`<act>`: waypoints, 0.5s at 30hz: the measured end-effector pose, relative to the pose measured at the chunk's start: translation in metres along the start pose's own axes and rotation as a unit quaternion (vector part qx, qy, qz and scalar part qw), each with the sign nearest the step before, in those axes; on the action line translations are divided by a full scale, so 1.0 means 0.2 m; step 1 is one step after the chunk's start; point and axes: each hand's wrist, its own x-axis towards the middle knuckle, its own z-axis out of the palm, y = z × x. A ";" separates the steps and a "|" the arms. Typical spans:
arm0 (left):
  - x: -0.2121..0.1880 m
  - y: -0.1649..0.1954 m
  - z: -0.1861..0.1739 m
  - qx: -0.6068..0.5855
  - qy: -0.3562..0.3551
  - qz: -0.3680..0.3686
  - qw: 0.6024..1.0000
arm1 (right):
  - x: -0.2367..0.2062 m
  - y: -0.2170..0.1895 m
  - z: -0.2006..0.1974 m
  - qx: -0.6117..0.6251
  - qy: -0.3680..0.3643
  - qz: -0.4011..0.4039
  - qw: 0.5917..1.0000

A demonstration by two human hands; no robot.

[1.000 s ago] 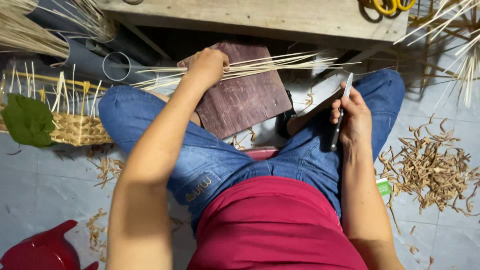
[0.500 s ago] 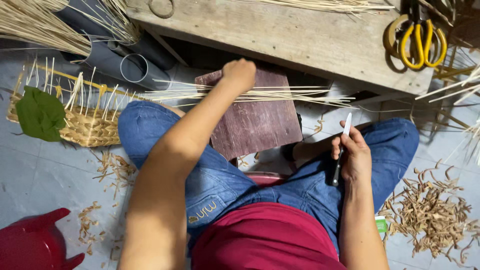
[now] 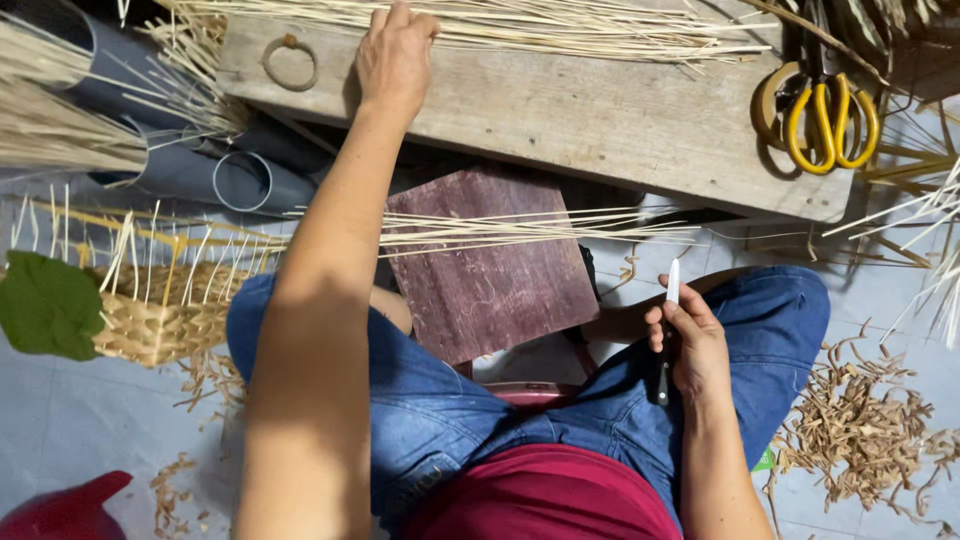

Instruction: The person sits on the floor and uses a small knife to split and shave thin bamboo strips into slender sticks, drawing each strip across the blade and setting finished sticks on a wooden board beside them.

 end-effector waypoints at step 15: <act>0.05 0.02 0.05 0.157 0.025 0.126 0.979 | -0.01 -0.01 0.06 -0.019 0.011 0.029 0.999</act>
